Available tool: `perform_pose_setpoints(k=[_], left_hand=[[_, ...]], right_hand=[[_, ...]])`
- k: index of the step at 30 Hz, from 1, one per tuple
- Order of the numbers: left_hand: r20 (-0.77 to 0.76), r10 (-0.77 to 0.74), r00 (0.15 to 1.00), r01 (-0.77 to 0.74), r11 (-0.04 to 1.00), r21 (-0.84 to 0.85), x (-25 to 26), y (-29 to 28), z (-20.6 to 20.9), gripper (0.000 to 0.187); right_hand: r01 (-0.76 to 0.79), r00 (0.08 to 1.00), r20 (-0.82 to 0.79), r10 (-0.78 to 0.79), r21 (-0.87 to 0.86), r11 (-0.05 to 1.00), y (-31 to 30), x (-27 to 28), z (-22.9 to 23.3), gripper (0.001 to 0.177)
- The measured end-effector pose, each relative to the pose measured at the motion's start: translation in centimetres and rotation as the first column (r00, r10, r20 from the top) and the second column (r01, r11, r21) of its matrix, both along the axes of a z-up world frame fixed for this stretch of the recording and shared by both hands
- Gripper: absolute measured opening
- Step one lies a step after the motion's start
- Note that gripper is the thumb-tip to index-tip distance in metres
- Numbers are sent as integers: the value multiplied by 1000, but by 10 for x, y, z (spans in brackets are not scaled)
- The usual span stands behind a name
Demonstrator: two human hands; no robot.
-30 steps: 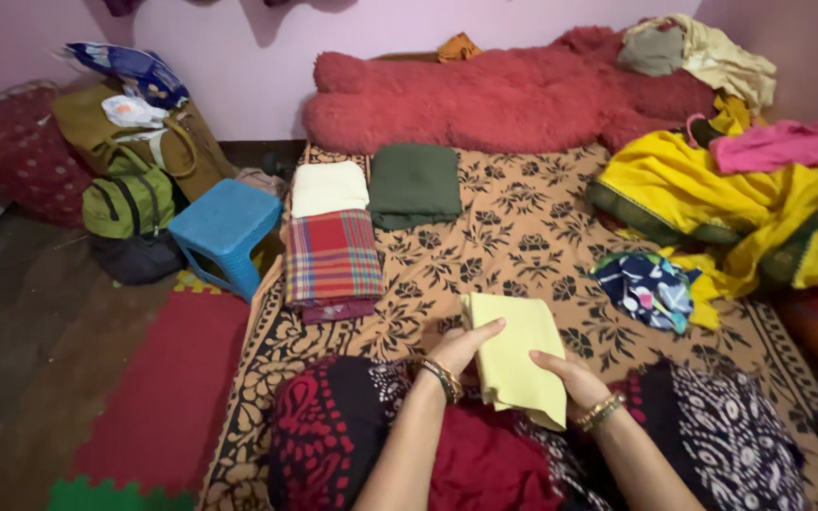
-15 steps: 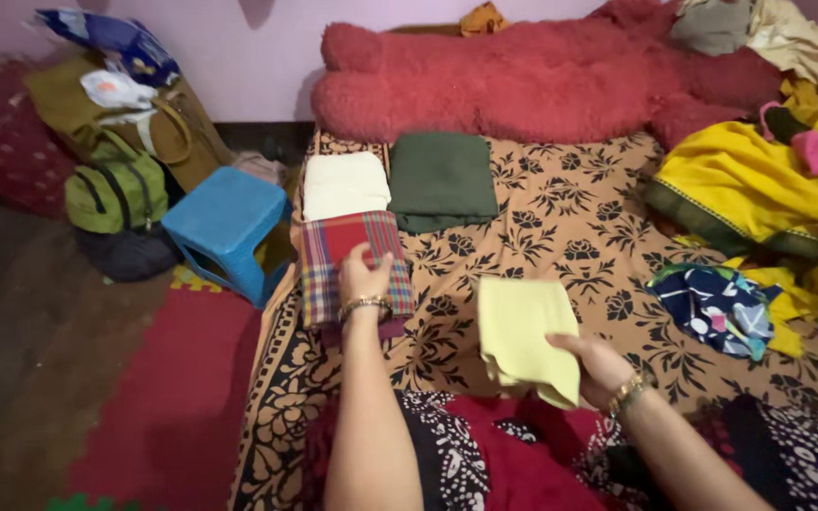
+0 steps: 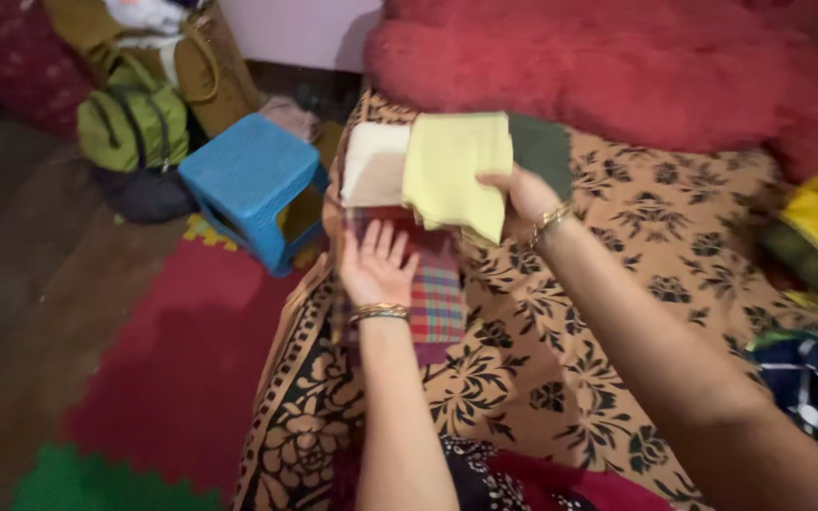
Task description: The person folds several pieces of clothing on a bed, including a yellow garment, a patterned blue and white cloth, and a small blue item, placing them into stacks.
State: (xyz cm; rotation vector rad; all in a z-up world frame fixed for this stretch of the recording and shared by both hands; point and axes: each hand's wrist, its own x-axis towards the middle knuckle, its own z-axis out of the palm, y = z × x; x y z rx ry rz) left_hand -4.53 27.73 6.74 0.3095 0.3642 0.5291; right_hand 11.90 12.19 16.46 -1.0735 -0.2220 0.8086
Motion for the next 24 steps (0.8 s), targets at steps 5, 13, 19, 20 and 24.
perform_pose_setpoints(k=[5, 13, 19, 20, 24], left_hand=[[48, -32, 998, 36, 995, -93, 3, 1, -6, 94], [39, -13, 999, 18, 990, -140, -2, 2, 0, 92], [24, 0, 1000, 3, 990, -141, -2, 0, 3, 90], [18, -3, 1000, 6, 990, -141, -1, 0, 4, 90], [28, 5, 1000, 0, 989, -150, -2, -1, 2, 89]], right_hand=[[-154, 987, -26, 160, 171, 973, 91, 64, -12, 53], [-19, 999, -38, 5, -376, 926, 170, 133, -195, 23], [268, 931, 364, 34, -744, 612, 175, 126, -181, 50], [374, 848, 514, 128, -752, 542, 176, 121, -171, 61], [683, 274, 932, 237, -362, 634, 158, 65, -126, 88]])
